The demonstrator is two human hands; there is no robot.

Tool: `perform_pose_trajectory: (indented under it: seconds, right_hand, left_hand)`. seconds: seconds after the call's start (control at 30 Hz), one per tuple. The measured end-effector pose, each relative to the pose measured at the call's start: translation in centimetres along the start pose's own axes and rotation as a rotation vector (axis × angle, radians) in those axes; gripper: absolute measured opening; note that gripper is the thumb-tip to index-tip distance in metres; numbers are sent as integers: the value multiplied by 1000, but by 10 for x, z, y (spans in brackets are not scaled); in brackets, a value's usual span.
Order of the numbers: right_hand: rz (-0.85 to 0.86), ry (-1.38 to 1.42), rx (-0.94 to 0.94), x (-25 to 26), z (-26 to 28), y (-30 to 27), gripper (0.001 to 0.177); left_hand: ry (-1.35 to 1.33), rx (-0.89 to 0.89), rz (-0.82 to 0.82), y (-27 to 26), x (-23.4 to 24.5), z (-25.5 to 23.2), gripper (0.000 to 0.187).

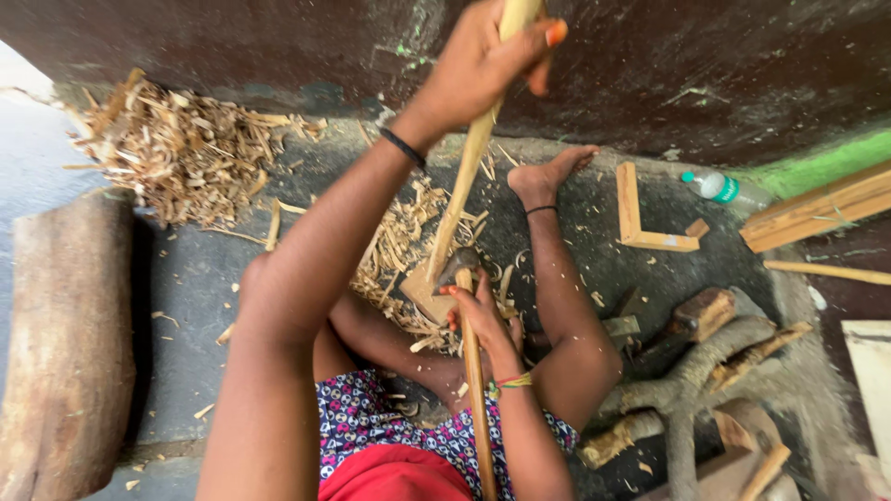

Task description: The person sits on the floor and uses a small axe to carve and shape a long wooden stick. They repeatedly strike the wood to remove shavings and refine the stick's shape.

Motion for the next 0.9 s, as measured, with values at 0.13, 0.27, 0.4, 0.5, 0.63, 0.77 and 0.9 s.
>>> perform_pose_trajectory:
  seconds: [0.13,0.27,0.4,0.5,0.63,0.77,0.9]
  right_hand:
    - [53,-51,5,5,-4,6,70]
    - [69,8,-41,6,-4,8,59]
    - [85,-26,-190,18,6,23,39]
    - [141,71,-188,33,4,35,27]
    - [165,223,-158,42,-2,46,26]
    - [137,207,-95,25,9,30,38]
    - [60,83,6,26,68,-3,28]
  left_hand:
    - [-270,-99,36,-8,-24,-4,23]
    - [-464,-52,122,-11,-45,-15,23]
    - [-386,40,99,-10,-57,-20,25]
    - [-417,68,112,-5,-57,-16,27]
    - [-521,64,158,-12,-55,-7,30]
    - [-604,8,183,-16,-47,16,39]
    - [-572,63,163,-14,-29,24,39]
Point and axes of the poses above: each hand's wrist, its own y-axis towards the middle knuckle, its own x-axis out of the back of the hand, z = x × y, the point moved 2 cm from there along y, towards the middle knuckle, and after that the axes turned 11 degrees about z, right-handed, at the moved point
